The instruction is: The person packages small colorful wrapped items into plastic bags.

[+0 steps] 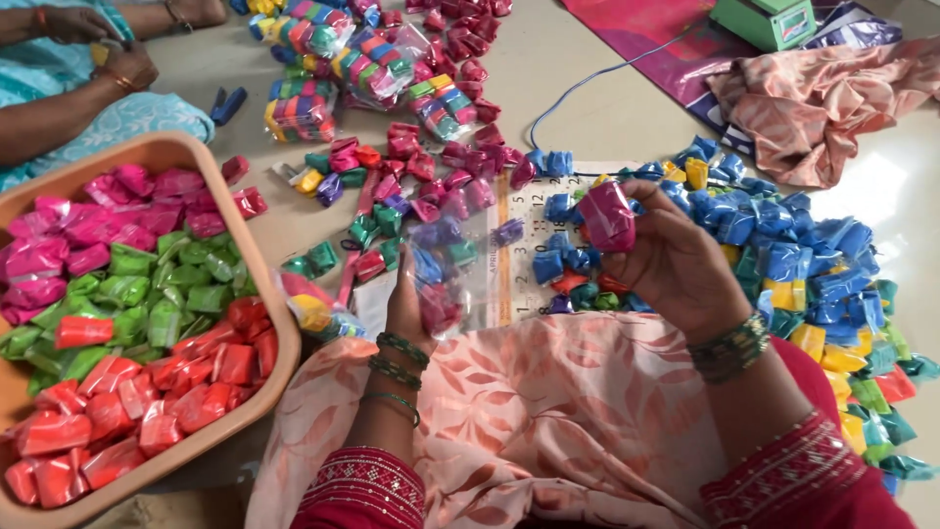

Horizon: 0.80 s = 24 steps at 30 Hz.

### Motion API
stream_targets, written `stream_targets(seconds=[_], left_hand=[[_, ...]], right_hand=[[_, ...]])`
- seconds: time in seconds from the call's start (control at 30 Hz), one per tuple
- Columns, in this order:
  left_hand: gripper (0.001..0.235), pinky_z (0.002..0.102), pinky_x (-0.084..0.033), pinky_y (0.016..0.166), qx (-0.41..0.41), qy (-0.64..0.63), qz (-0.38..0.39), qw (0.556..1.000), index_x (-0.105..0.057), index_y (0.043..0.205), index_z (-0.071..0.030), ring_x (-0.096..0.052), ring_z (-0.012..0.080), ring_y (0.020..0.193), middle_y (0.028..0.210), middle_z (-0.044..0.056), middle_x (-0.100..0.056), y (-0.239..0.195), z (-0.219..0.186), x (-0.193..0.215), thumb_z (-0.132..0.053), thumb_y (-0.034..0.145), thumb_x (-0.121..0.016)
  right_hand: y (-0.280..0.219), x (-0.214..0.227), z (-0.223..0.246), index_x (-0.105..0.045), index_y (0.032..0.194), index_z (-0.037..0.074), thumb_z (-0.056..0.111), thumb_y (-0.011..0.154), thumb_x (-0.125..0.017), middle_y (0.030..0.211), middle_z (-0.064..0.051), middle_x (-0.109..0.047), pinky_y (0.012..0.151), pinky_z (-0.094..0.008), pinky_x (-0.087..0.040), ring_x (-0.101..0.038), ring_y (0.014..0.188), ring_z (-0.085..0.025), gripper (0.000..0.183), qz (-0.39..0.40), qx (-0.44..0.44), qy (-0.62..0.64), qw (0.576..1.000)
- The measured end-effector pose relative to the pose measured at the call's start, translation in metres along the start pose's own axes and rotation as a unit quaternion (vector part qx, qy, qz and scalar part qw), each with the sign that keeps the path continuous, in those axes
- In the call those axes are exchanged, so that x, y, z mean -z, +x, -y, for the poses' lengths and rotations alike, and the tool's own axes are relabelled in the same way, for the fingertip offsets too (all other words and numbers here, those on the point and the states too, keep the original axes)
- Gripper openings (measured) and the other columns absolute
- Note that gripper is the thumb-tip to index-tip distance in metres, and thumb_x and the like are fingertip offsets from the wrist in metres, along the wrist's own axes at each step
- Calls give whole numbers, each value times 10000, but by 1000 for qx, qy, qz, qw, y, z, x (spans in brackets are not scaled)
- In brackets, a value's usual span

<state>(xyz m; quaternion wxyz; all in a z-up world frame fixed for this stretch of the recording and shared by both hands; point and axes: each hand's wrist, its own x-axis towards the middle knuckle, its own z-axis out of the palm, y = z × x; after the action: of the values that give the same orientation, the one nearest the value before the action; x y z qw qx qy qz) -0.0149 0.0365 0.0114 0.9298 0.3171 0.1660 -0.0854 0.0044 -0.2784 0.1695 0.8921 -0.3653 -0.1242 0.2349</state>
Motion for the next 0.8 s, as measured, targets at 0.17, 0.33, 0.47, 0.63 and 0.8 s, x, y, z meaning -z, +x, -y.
stream_targets(seconds=[0.17, 0.33, 0.47, 0.63, 0.8], left_hand=[[635, 351, -594, 567, 56, 100, 17, 993, -621, 1144, -92, -684, 196, 676, 894, 84, -695, 41, 45, 20, -681, 907, -603], [660, 299, -599, 565, 173, 277, -5, 945, -680, 1089, -86, -720, 151, 714, 915, 62, -705, 62, 100, 19, -700, 860, -609], [820, 355, -479, 676, 229, 504, 93, 828, -684, 1224, -39, -600, 173, 757, 903, 68, -618, 136, 167, 96, -806, 939, -630], [939, 406, -596, 830, 166, 743, 61, 645, -833, 934, 64, -778, 306, 808, 806, 192, -777, 92, 133, 19, -833, 847, -571], [600, 434, -576, 798, -49, 809, -48, 583, -736, 978, 14, -711, 389, 885, 920, 255, -721, 66, 104, 2, -562, 821, -796]], right_hand=[[8, 42, -5, -539, 1341, 58, 104, 1121, -457, 1217, -192, -694, 809, -349, -603, -731, 1026, -281, 239, 18, 9, 84, 996], [7, 55, -1, -545, 1323, 56, 85, 1081, -455, 1146, -152, -701, 806, -374, -618, -731, 944, -240, 260, -12, 25, 29, 999], [5, 55, -6, -565, 1319, 18, 58, 1068, -470, 1158, -145, -707, 822, -357, -607, -722, 956, -216, 271, -31, 15, 8, 999], [9, 37, -7, -592, 1273, 10, 33, 1049, -483, 1146, -121, -695, 882, -383, -610, -715, 1005, -198, 250, -64, -6, 0, 998], [12, 24, -15, -614, 1236, 4, 5, 1032, -504, 1116, -80, -693, 882, -367, -607, -708, 964, -165, 232, -66, -15, -15, 998]])
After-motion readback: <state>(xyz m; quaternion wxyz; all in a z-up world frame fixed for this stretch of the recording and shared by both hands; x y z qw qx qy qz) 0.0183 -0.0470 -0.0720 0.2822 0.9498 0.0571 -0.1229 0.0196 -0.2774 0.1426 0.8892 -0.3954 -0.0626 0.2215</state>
